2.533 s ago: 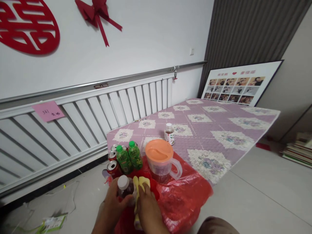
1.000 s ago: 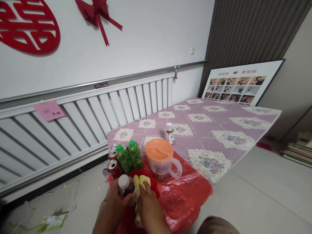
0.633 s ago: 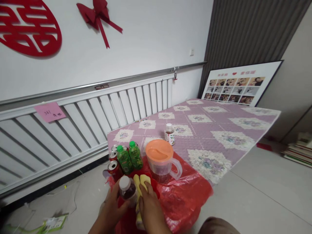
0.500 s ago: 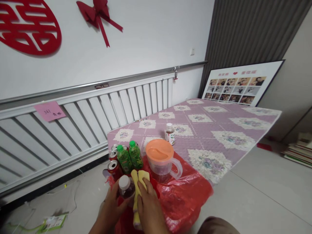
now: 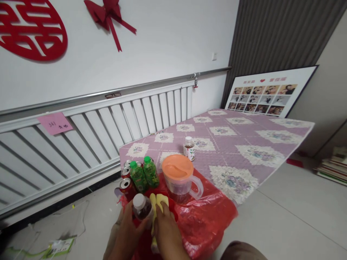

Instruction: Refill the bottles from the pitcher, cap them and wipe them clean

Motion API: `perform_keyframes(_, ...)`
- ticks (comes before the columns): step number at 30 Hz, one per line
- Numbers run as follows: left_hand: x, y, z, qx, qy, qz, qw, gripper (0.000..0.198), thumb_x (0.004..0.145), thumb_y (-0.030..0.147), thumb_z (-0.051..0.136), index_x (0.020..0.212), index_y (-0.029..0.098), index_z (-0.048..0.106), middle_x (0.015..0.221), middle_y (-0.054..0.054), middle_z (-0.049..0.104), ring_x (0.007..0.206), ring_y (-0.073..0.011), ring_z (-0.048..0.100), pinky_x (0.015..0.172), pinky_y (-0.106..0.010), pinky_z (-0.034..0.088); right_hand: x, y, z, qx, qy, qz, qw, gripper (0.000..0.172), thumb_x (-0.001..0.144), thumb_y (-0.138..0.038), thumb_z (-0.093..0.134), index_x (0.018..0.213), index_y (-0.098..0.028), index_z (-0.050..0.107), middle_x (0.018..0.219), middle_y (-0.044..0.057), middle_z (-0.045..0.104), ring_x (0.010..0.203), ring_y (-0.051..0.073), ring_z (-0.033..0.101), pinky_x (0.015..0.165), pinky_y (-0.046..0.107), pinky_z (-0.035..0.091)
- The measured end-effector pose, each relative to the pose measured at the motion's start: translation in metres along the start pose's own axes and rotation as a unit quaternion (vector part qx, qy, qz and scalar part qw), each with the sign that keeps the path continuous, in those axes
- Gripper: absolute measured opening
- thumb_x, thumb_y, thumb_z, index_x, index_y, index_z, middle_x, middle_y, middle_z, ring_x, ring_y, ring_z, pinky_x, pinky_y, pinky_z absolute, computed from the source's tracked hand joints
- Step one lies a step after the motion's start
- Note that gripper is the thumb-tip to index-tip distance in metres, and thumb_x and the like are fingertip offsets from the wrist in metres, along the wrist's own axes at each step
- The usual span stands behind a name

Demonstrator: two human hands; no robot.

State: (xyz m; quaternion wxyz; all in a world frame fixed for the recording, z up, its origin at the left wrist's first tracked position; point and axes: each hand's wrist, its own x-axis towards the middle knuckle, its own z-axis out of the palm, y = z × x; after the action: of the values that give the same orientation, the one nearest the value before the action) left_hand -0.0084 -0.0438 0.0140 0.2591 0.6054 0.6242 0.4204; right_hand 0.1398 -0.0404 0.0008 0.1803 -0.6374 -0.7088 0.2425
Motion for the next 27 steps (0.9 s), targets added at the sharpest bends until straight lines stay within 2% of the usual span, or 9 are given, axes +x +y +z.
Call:
perform_keyframes(7,0.001,0.007,0.0,0.039,0.016,-0.014,0.999,0.059,0.064,0.024,0.07,0.12,0.013,0.054,0.12,-0.017,0.064,0.115,-0.0352,0.06,0.099,-0.048,0.05,0.004,0.003,0.005,0.004,-0.011,0.005,1.0,0.054,0.089,-0.009,0.042,0.142,-0.016,0.053,0.15,0.018,0.047,0.131,0.03,0.053,0.103,0.038,0.048)
perform_keyframes(10,0.005,0.004,-0.003,0.039,0.006,0.006,0.999,0.063,0.062,0.02,0.071,0.123,0.013,0.053,0.125,-0.018,0.062,0.121,-0.0353,0.057,0.105,-0.049,0.045,0.004,0.003,0.004,-0.006,-0.01,0.0,1.0,0.054,0.089,-0.009,0.041,0.141,-0.017,0.054,0.149,0.017,0.048,0.132,0.028,0.052,0.104,0.037,0.047)
perform_keyframes(13,0.012,-0.003,-0.011,-0.006,-0.049,0.056,0.997,0.079,0.06,0.016,0.07,0.135,0.011,0.044,0.14,-0.02,0.053,0.133,-0.0353,0.048,0.113,-0.051,0.037,0.002,0.006,0.004,-0.002,0.003,-0.007,1.0,0.055,0.086,-0.006,0.042,0.139,-0.016,0.056,0.147,0.017,0.05,0.132,0.028,0.052,0.105,0.036,0.046)
perform_keyframes(15,0.017,-0.006,-0.017,-0.039,-0.106,0.079,0.99,0.081,0.063,0.011,0.065,0.14,0.013,0.04,0.145,-0.018,0.049,0.138,-0.0324,0.044,0.118,-0.05,0.031,0.001,0.009,0.005,0.014,0.023,-0.019,0.999,0.056,0.084,-0.005,0.043,0.138,-0.014,0.057,0.147,0.019,0.05,0.133,0.029,0.051,0.106,0.037,0.046)
perform_keyframes(19,0.025,-0.01,-0.028,-0.046,-0.171,0.074,0.981,0.079,0.063,0.004,0.058,0.139,0.018,0.044,0.144,-0.012,0.052,0.138,-0.0285,0.044,0.12,-0.047,0.027,-0.001,0.017,0.005,0.066,0.115,-0.065,0.989,0.05,0.088,-0.012,0.042,0.135,-0.016,0.06,0.146,0.017,0.051,0.134,0.027,0.05,0.11,0.041,0.042)
perform_keyframes(23,0.028,-0.005,-0.025,-0.043,-0.153,0.095,0.983,0.073,0.062,0.006,0.062,0.132,0.018,0.051,0.134,-0.011,0.057,0.129,-0.0293,0.051,0.114,-0.047,0.037,-0.006,0.017,-0.002,0.097,0.186,-0.102,0.972,0.047,0.094,-0.02,0.038,0.135,-0.018,0.059,0.149,0.016,0.047,0.137,0.027,0.045,0.111,0.044,0.042)
perform_keyframes(27,0.024,0.006,-0.015,-0.034,-0.081,0.119,0.989,0.059,0.066,0.011,0.064,0.124,0.017,0.057,0.12,-0.011,0.059,0.117,-0.029,0.057,0.105,-0.048,0.046,-0.02,0.009,-0.007,0.066,0.173,-0.116,0.976,0.048,0.094,-0.021,0.041,0.14,-0.024,0.055,0.155,0.011,0.04,0.14,0.026,0.042,0.111,0.043,0.042)
